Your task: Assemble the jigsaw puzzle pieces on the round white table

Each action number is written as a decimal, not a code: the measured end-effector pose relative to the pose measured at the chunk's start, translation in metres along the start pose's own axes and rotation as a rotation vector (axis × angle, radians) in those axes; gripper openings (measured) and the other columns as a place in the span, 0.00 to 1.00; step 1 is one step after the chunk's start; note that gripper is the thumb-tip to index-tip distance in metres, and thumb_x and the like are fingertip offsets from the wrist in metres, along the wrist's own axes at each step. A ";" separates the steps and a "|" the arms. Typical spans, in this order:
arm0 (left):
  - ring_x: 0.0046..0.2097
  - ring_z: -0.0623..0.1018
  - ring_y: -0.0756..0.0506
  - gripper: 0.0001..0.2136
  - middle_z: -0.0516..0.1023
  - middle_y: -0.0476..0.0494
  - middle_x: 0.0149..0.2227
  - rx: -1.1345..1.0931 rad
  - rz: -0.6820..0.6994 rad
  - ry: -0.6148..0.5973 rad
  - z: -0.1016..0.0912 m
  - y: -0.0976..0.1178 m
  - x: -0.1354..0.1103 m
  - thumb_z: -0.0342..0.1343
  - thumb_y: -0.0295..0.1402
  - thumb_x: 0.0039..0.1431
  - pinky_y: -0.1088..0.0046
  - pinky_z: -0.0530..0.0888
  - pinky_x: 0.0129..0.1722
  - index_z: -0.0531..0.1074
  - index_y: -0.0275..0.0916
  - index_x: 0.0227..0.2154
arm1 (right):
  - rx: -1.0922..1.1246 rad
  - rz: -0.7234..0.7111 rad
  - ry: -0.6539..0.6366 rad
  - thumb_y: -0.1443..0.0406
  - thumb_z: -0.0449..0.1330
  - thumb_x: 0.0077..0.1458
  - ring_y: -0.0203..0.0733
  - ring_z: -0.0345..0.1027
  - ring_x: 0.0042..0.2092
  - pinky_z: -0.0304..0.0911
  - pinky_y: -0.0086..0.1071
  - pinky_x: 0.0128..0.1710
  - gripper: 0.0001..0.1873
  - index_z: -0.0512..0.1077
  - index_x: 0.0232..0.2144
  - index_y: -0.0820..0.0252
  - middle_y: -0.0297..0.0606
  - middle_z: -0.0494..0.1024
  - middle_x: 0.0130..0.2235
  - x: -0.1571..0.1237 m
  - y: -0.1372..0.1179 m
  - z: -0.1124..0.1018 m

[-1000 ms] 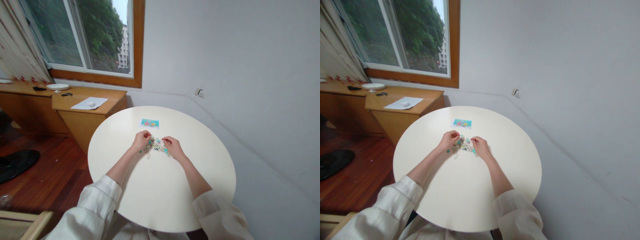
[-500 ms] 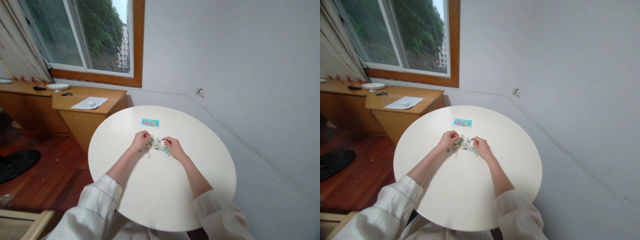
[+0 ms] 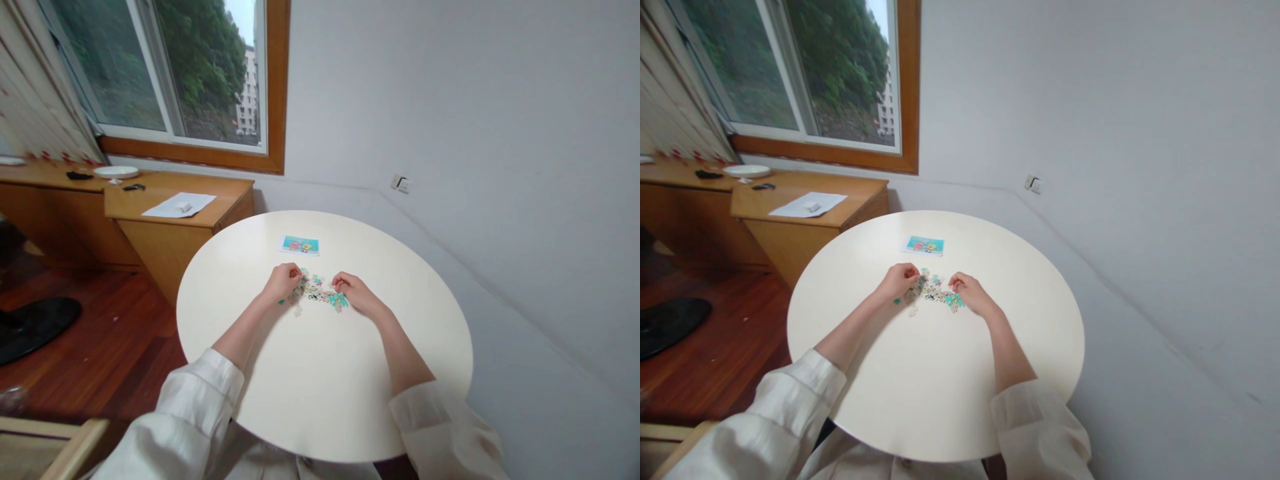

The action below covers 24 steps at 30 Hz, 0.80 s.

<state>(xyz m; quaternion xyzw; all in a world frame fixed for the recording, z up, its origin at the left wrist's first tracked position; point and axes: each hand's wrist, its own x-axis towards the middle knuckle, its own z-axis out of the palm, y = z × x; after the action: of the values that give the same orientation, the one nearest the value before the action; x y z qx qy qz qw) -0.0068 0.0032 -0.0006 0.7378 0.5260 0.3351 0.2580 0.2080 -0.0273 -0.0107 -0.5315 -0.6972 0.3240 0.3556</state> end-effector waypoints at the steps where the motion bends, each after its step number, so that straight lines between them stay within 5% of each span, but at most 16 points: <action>1: 0.25 0.70 0.51 0.04 0.73 0.47 0.22 0.003 0.000 -0.004 0.000 0.000 0.000 0.51 0.28 0.47 0.78 0.64 0.25 0.71 0.35 0.24 | -0.011 0.008 -0.029 0.71 0.47 0.44 0.32 0.60 0.27 0.55 0.26 0.28 0.12 0.69 0.28 0.62 0.31 0.68 0.24 -0.002 -0.002 -0.002; 5: 0.26 0.71 0.51 0.04 0.74 0.46 0.23 0.027 -0.005 0.023 -0.002 0.002 -0.001 0.51 0.27 0.47 0.77 0.65 0.26 0.71 0.35 0.24 | -0.162 -0.093 -0.180 0.66 0.61 0.39 0.35 0.62 0.33 0.58 0.28 0.33 0.19 0.69 0.38 0.60 0.35 0.71 0.35 -0.012 -0.011 -0.009; 8: 0.27 0.72 0.50 0.05 0.75 0.46 0.25 0.061 -0.020 0.044 -0.004 0.001 0.000 0.51 0.28 0.48 0.76 0.66 0.28 0.72 0.36 0.24 | -0.223 -0.152 -0.216 0.69 0.62 0.38 0.38 0.63 0.38 0.59 0.31 0.39 0.23 0.70 0.41 0.59 0.38 0.71 0.40 -0.014 -0.014 -0.009; 17: 0.32 0.74 0.47 0.08 0.77 0.42 0.31 0.258 -0.105 0.086 -0.017 -0.004 0.002 0.50 0.29 0.48 0.77 0.66 0.30 0.73 0.37 0.29 | -0.310 -0.151 -0.054 0.68 0.58 0.45 0.36 0.63 0.33 0.59 0.30 0.36 0.13 0.74 0.36 0.60 0.39 0.72 0.35 -0.006 -0.014 0.008; 24: 0.32 0.75 0.46 0.10 0.77 0.41 0.32 0.404 -0.216 -0.003 -0.022 -0.008 -0.001 0.52 0.33 0.46 0.77 0.66 0.28 0.72 0.39 0.33 | -0.234 -0.128 0.042 0.66 0.55 0.46 0.35 0.63 0.27 0.57 0.28 0.29 0.10 0.75 0.30 0.61 0.35 0.73 0.26 -0.001 -0.008 0.014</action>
<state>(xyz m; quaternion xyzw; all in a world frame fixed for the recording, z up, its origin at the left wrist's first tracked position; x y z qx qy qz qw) -0.0280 0.0055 0.0077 0.7144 0.6580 0.1924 0.1402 0.1916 -0.0309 -0.0115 -0.5305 -0.7550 0.2059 0.3257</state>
